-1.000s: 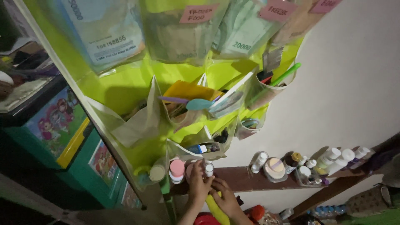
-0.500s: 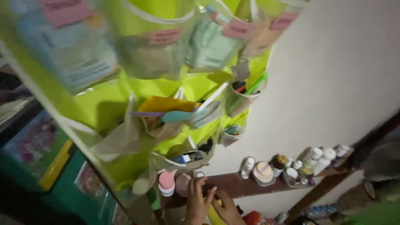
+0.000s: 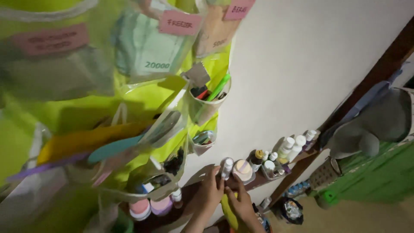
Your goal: Organizing various bottles, jars, and supplies on a shelf and in a wall-mounted pocket organizer.
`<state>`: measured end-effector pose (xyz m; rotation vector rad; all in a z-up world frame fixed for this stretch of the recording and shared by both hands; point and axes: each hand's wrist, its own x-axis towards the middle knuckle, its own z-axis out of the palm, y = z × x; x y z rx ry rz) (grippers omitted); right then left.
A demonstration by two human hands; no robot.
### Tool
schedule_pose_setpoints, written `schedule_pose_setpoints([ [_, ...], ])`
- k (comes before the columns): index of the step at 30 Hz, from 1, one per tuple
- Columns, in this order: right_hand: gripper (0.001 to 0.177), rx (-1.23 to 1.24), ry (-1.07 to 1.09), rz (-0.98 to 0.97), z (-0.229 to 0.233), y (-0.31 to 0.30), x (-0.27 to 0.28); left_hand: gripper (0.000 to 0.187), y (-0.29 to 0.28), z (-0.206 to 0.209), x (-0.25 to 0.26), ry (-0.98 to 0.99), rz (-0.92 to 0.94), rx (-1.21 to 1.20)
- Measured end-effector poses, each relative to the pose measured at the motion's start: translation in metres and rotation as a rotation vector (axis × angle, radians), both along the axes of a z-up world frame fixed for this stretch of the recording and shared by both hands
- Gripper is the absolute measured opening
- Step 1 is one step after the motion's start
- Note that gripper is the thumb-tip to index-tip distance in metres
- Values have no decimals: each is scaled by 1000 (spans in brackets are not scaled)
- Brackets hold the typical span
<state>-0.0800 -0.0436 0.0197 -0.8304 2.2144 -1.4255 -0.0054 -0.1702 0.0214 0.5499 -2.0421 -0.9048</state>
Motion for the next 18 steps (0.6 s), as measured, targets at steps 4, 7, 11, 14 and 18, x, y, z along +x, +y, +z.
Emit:
schedule_pose_setpoints([
  [4, 65, -143, -128, 79, -25, -8, -26, 58, -8, -12, -20, -5, -37, 20],
  [7, 63, -71, -205, 20, -6, -12, -27, 58, -13, -9, -31, 117, -106, -33],
  [11, 67, -166, -185, 138, -21, -19, -37, 57, -14, -14, -39, 56, -90, 30],
  [14, 67, -228, -300, 176, -21, -21, -38, 56, -13, -8, -39, 42, -84, 40],
  [18, 68, -209, -276, 162, -25, -13, -33, 53, -12, -23, -41, 18, -70, 59],
])
